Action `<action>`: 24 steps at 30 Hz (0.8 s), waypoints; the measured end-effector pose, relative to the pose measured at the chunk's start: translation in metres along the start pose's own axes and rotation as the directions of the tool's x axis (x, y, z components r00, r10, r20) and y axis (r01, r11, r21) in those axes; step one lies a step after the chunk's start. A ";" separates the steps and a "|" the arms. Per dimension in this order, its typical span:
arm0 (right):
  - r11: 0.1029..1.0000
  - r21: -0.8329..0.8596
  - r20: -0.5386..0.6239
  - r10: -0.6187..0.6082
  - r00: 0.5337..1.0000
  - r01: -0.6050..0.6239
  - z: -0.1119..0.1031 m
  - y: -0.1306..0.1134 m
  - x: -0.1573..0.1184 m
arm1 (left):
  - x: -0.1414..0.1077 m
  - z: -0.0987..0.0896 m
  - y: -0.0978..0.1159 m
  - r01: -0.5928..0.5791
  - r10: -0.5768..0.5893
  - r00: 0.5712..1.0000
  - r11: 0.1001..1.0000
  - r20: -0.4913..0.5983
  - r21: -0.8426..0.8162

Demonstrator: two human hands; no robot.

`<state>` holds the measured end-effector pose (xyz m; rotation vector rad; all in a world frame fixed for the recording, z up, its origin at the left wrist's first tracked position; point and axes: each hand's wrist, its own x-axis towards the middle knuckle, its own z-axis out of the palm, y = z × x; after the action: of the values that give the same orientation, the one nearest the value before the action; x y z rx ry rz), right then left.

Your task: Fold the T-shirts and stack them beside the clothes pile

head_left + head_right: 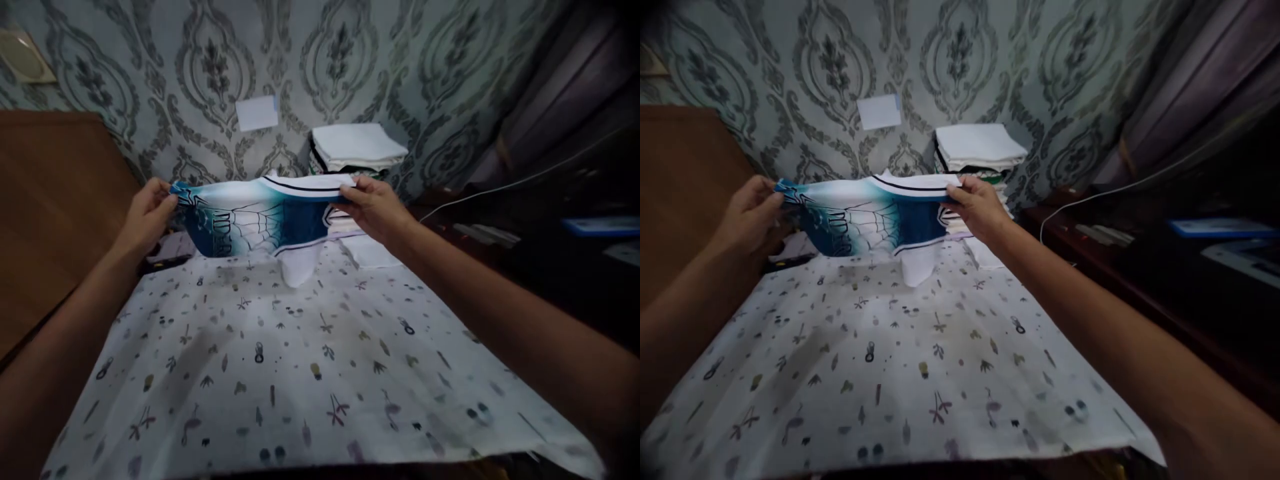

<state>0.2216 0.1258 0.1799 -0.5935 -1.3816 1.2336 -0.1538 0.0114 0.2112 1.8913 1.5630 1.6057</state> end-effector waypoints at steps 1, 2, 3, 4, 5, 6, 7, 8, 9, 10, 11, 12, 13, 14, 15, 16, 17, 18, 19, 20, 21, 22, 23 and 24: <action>0.999 -0.013 0.002 -0.050 0.999 0.050 0.000 -0.005 0.001 | 0.003 -0.004 0.006 -0.015 0.015 1.000 0.999 -0.006 -0.032; 0.997 -0.026 0.004 -0.077 0.997 0.077 0.000 -0.008 -0.002 | 0.002 -0.008 0.011 -0.026 0.026 1.000 0.999 -0.003 -0.035; 0.996 -0.041 0.009 -0.085 0.996 0.085 -0.001 -0.009 -0.008 | -0.003 -0.011 0.013 -0.032 0.032 0.999 0.999 0.005 -0.029; 0.995 -0.063 0.013 -0.078 0.997 0.079 -0.002 -0.007 -0.018 | -0.010 -0.013 0.012 -0.024 0.025 0.999 1.000 0.029 -0.009; 0.994 -0.094 0.019 -0.059 0.998 0.061 -0.004 -0.002 -0.030 | -0.019 -0.013 0.008 -0.006 0.005 0.998 1.000 0.064 0.017; 0.990 -0.136 0.023 -0.030 0.999 0.033 -0.006 0.005 -0.044 | -0.031 -0.013 0.003 0.016 -0.021 0.994 0.999 0.109 0.046; 0.982 -0.187 0.027 0.005 1.000 0.000 -0.008 0.014 -0.059 | -0.044 -0.011 -0.005 0.038 -0.051 0.985 0.996 0.166 0.082; 0.969 -0.246 0.037 0.047 0.998 -0.036 -0.012 0.023 -0.075 | -0.060 -0.008 -0.015 0.059 -0.086 0.969 0.991 0.232 0.121; 0.950 -0.304 0.055 0.094 0.994 -0.073 -0.015 0.034 -0.091 | -0.076 -0.005 -0.025 0.075 -0.121 0.946 0.984 0.302 0.160; 0.927 -0.360 0.079 0.146 0.986 -0.109 -0.019 0.045 -0.107 | -0.094 -0.001 -0.036 0.088 -0.156 0.917 0.977 0.368 0.195; 0.900 -0.412 0.110 0.202 0.973 -0.140 -0.023 0.055 -0.122 | -0.112 0.003 -0.046 0.103 -0.194 0.878 0.970 0.438 0.222; 0.874 -0.456 0.137 0.255 0.957 -0.168 -0.026 0.064 -0.136 | -0.129 0.007 -0.056 0.118 -0.229 0.833 0.963 0.503 0.244; 0.848 -0.495 0.155 0.304 0.940 -0.192 -0.029 0.071 -0.149 | -0.144 0.010 -0.063 0.130 -0.259 0.790 0.957 0.556 0.261; 0.821 -0.530 0.167 0.344 0.924 -0.210 -0.032 0.076 -0.159 | -0.158 0.013 -0.068 0.137 -0.277 0.759 0.952 0.589 0.273; 0.792 -0.570 0.169 0.371 0.913 -0.216 -0.034 0.078 -0.166 | -0.168 0.015 -0.071 0.140 -0.291 0.741 0.948 0.605 0.284; 0.758 -0.618 0.168 0.384 0.908 -0.207 -0.034 0.079 -0.171 | -0.175 0.015 -0.071 0.142 -0.305 0.733 0.943 0.608 0.301; 0.717 -0.674 0.167 0.385 0.908 -0.180 -0.034 0.078 -0.173 | -0.179 0.016 -0.069 0.144 -0.323 0.732 0.934 0.600 0.327; 0.663 -0.735 0.168 0.378 0.910 -0.139 -0.032 0.077 -0.172 | -0.179 0.016 -0.065 0.146 -0.347 0.730 0.921 0.589 0.362; 0.596 -0.798 0.172 0.367 0.914 -0.089 -0.030 0.075 -0.170 | -0.178 0.016 -0.061 0.147 -0.373 0.726 0.905 0.577 0.400; 0.522 -0.852 0.173 0.348 0.922 -0.037 -0.026 0.074 -0.166 | -0.175 0.016 -0.058 0.143 -0.393 0.727 0.889 0.563 0.436; 0.445 -0.895 0.167 0.321 0.932 0.007 -0.021 0.075 -0.162 | -0.171 0.017 -0.055 0.130 -0.401 0.731 0.876 0.552 0.464; 0.374 -0.927 0.157 0.289 0.944 0.040 -0.016 0.077 -0.158 | -0.167 0.019 -0.053 0.109 -0.399 0.734 0.868 0.549 0.485; 0.314 -0.947 0.146 0.252 0.957 0.062 -0.011 0.080 -0.155 | -0.164 0.022 -0.053 0.077 -0.388 0.735 0.862 0.555 0.501; 0.275 -0.958 0.143 0.217 0.966 0.080 -0.007 0.084 -0.152 | -0.161 0.025 -0.054 0.036 -0.373 0.732 0.857 0.570 0.514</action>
<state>0.2397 0.0204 0.0427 -1.3934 -2.3406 0.3263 -0.1398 -0.0829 0.0683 2.0601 1.8173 0.3546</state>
